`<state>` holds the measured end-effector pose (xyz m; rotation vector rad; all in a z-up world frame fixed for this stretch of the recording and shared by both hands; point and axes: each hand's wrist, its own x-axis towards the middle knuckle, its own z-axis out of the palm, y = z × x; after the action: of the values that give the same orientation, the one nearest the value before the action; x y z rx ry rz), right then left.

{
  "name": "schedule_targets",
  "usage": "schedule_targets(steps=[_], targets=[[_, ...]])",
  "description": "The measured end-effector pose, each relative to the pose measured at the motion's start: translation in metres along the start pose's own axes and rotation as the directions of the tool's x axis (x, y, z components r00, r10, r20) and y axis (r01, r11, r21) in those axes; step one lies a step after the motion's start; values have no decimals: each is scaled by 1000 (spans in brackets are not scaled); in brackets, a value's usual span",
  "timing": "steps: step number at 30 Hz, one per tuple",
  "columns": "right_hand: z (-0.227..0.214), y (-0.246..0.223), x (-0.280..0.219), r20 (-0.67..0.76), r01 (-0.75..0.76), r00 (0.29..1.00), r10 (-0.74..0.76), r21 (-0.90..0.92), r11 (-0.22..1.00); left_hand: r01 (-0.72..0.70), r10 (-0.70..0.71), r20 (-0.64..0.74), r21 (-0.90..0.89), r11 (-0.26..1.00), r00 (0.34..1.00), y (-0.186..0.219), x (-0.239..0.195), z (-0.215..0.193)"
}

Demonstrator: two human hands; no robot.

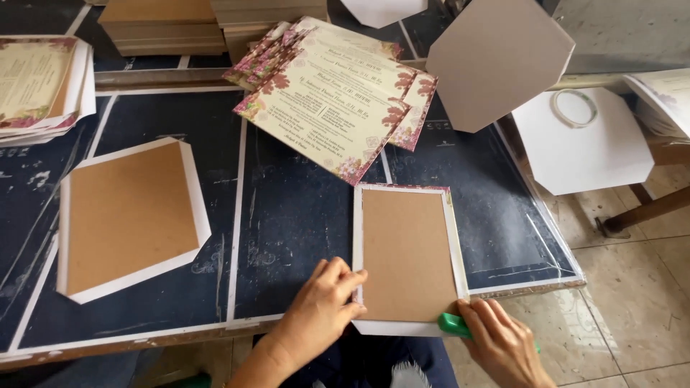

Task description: Assembling invitation cards by applying adhesive to the edges and mounting them onto cardboard backings.

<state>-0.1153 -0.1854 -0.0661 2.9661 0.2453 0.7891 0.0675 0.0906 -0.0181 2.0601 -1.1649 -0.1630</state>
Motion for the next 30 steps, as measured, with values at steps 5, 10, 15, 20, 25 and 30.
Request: schedule_targets(steps=[5,10,15,20,25,30], targets=[[1,32,7,139,63,985,-105,278,958,-223,230,-8,218,950,973,31,4,-1],[-24,47,53,304,-75,951,-56,400,914,-324,352,67,579,748,933,55,15,48],[-25,65,71,438,-179,897,-66,494,851,-371,328,173,422,827,929,46,39,36],[-29,70,92,684,-384,728,47,350,855,-491,456,195,216,844,869,16,65,24],[-26,85,93,550,-484,765,335,148,862,-219,167,270,175,960,948,5,78,32],[-8,26,66,110,-233,971,215,200,952,-196,163,136,288,937,977,-9,89,42]])
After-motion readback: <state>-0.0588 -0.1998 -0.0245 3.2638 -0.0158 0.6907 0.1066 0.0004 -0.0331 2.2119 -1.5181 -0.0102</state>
